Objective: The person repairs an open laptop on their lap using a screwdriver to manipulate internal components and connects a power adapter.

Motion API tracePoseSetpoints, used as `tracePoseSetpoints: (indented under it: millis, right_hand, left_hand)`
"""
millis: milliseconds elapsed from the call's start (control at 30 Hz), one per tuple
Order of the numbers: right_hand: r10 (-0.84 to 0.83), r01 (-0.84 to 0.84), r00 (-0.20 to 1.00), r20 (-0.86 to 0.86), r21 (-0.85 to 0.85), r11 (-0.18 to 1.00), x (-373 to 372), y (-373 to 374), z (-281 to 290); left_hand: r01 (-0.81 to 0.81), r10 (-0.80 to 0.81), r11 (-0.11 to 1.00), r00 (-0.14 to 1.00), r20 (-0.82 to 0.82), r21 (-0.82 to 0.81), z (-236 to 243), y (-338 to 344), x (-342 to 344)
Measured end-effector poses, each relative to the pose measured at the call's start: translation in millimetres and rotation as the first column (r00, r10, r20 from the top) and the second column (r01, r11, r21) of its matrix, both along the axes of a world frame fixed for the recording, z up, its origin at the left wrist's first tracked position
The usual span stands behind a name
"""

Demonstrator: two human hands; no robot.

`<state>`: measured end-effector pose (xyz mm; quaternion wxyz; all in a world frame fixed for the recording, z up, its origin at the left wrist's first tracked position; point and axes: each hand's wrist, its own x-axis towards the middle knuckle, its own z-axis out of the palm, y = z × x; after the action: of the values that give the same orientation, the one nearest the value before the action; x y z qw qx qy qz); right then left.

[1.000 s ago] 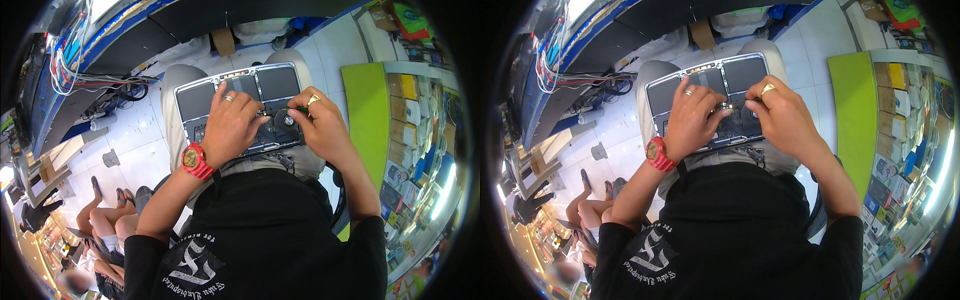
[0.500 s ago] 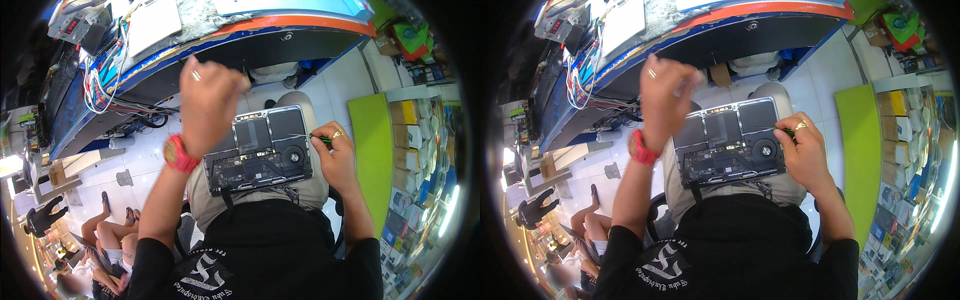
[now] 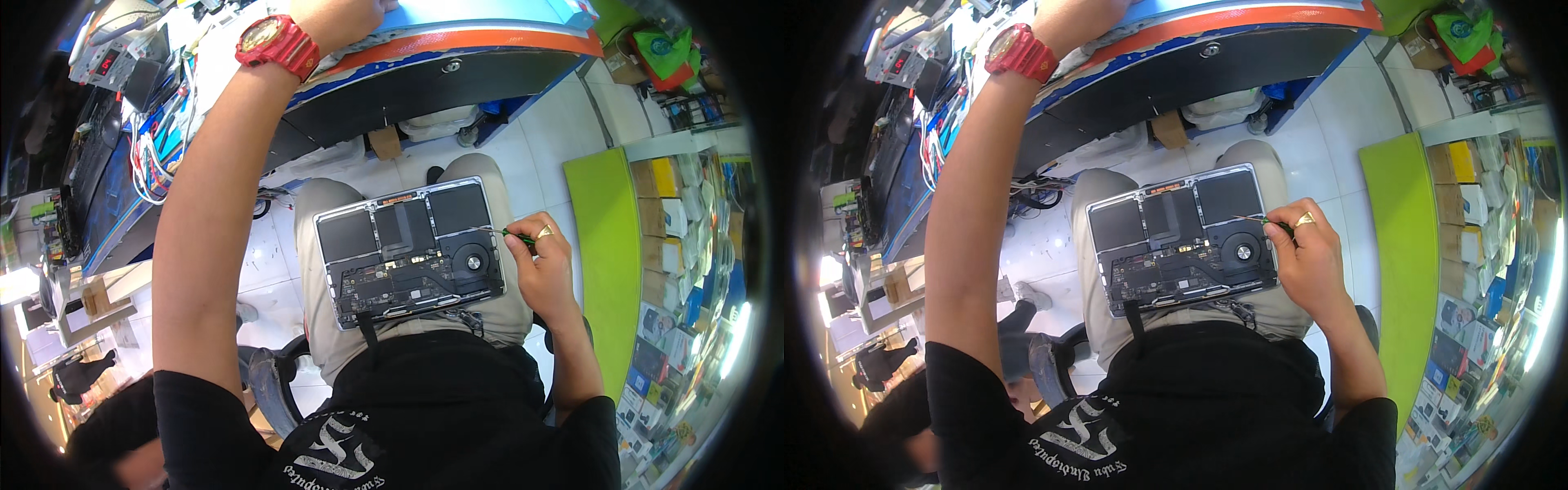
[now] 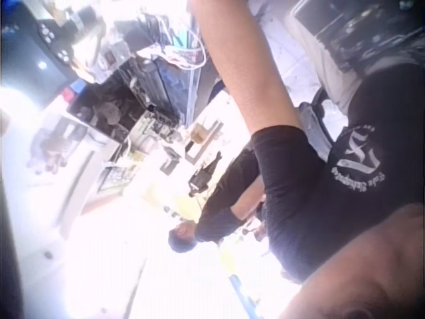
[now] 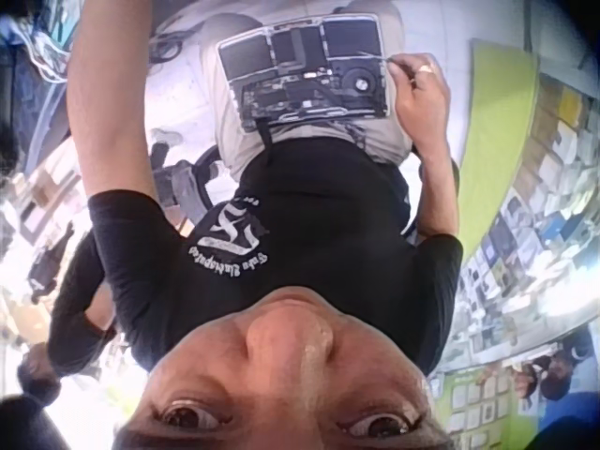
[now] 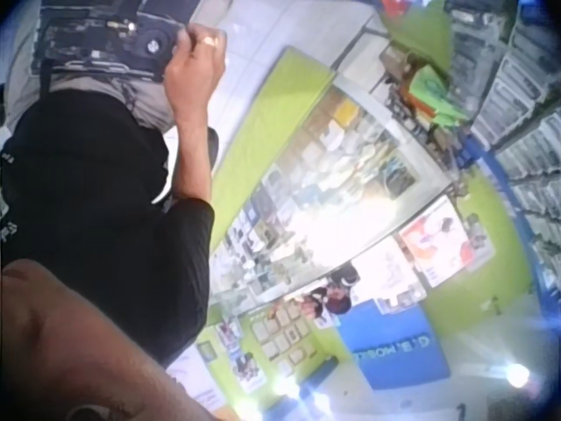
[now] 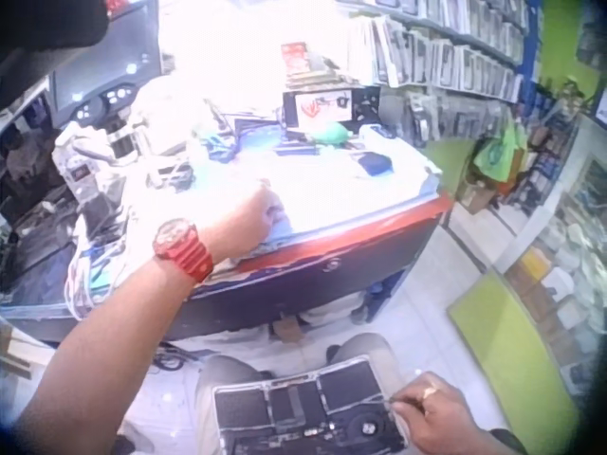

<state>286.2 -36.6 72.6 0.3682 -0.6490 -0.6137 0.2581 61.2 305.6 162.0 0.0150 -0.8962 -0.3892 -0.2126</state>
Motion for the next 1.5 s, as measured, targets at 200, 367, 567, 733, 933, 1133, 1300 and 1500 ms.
tracePoseSetpoints:
  millis: [200, 367, 567, 733, 933, 1133, 1300, 1500]
  right_hand:
    - [-0.025, 0.024, 0.999, -0.041, -0.022, 0.999, 7, -2, -7]
    - [-0.196, 0.111, 0.909, -0.367, -0.239, 0.965, 6, -5, -5]
    - [-0.266, 0.084, 0.758, -0.596, -0.315, 0.945, 47, -16, -7]
    - [-0.237, 0.146, 0.826, -0.511, -0.212, 0.966, 36, -6, -13]
    - [-0.17, 0.073, 0.865, -0.472, -0.218, 0.973, 20, -7, -23]
    - [-0.162, 0.046, 0.878, -0.451, -0.257, 0.965, 17, -7, -26]
    - [-0.151, 0.076, 0.878, -0.454, -0.178, 0.981, 10, -5, -31]
    - [-0.029, -0.021, 0.984, -0.175, -0.277, 0.961, 2, -5, -26]
  left_hand:
    - [0.084, -0.086, 0.993, 0.996, -0.026, -0.079, 4, 0, 1]
    - [0.159, -0.14, 0.987, 0.943, 0.303, -0.038, -17, 26, -25]
    - [0.029, -0.01, 0.998, 0.934, 0.356, -0.048, -12, -129, -27]
    - [0.271, -0.269, 0.879, 0.961, 0.062, -0.391, -101, -262, -59]
    - [0.186, -0.197, 0.91, 0.98, 0.008, -0.369, -151, -294, -59]
    - [0.211, -0.228, 0.941, 0.973, -0.035, -0.266, -162, -287, -55]
    - [0.238, -0.265, 0.952, 0.956, -0.125, -0.191, -169, -291, -53]
    - [0.194, -0.22, 0.959, 0.97, -0.108, -0.208, -168, -295, -50]
